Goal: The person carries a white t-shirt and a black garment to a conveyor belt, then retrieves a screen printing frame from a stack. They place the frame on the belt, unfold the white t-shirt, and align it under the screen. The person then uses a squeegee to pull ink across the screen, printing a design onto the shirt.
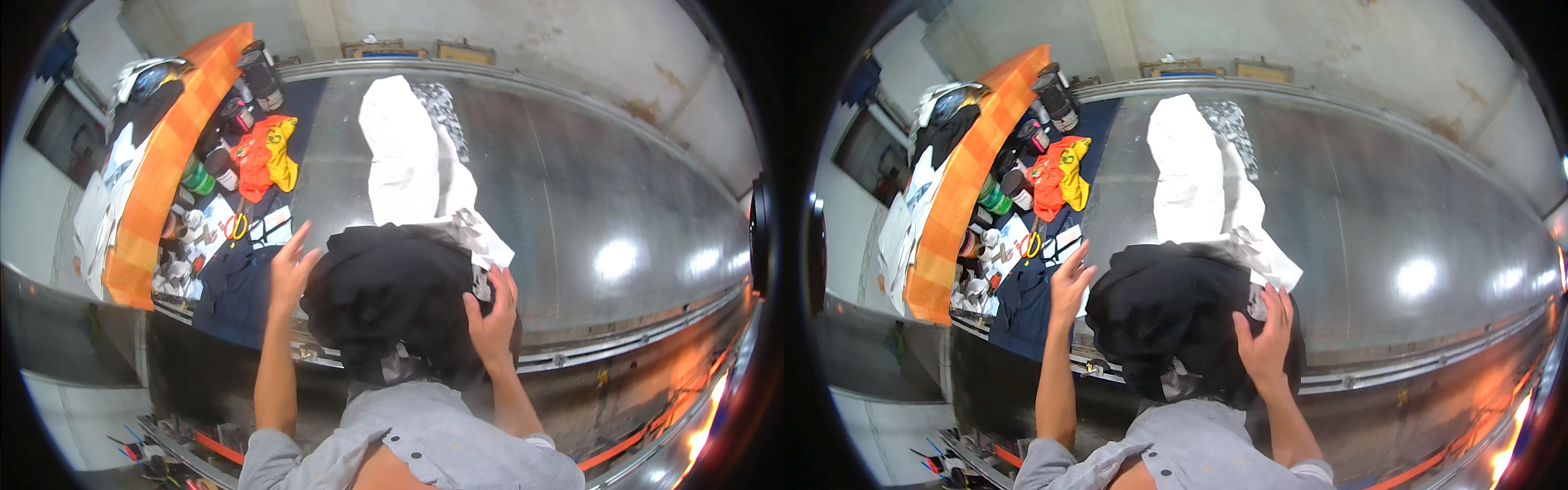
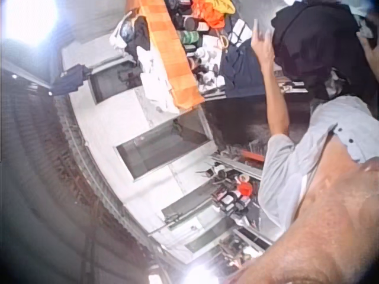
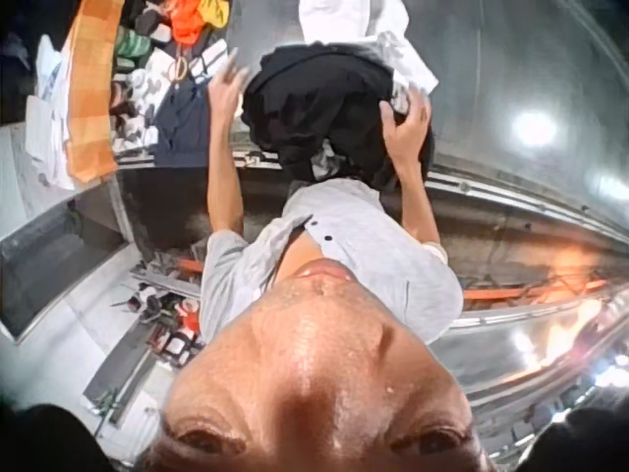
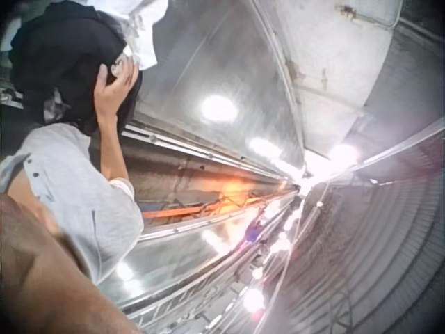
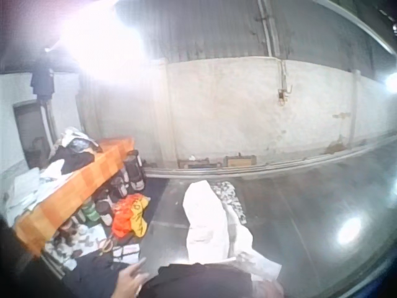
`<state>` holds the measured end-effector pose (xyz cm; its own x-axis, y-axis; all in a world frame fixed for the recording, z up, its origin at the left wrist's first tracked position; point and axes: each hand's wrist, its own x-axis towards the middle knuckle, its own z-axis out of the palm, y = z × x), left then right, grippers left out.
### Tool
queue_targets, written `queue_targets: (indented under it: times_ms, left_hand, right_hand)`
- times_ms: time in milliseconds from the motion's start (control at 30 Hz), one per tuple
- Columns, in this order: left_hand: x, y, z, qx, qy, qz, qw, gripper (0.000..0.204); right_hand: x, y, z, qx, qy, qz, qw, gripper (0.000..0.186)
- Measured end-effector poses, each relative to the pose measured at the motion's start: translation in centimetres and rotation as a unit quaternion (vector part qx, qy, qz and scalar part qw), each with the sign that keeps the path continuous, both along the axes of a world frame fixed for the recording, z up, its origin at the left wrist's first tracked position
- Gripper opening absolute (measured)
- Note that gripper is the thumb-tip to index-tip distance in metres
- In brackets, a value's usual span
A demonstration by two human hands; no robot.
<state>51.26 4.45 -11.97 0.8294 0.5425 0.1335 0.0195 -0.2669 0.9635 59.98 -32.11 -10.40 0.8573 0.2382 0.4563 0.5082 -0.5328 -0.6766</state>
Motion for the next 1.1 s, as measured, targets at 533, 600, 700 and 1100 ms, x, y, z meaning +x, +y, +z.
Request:
queue_targets:
  times_ms: [533,600,700,1100]
  left_hand:
    - [-57.3,-0.5,-22.9,-0.326,0.02,0.634,0.701,0.045]
    - [-58.9,-2.3,-24.1,-0.351,0.066,0.611,0.706,0.042]
    - [-58.9,-2.2,-26.4,-0.287,0.062,0.515,0.805,0.034]
    - [-67.1,20.7,-23.6,-0.173,0.278,0.555,0.765,0.047]
  right_hand:
    - [-26.0,30.3,-1.9,-0.303,0.04,0.768,0.562,0.032]
    - [-30.5,35.3,-2.8,-0.359,-0.012,0.786,0.503,0.038]
    - [-35.8,41.1,-5.3,-0.32,-0.037,0.817,0.479,0.037]
    - [-56.1,75.1,-2.7,-0.362,-0.016,0.887,0.286,0.043]
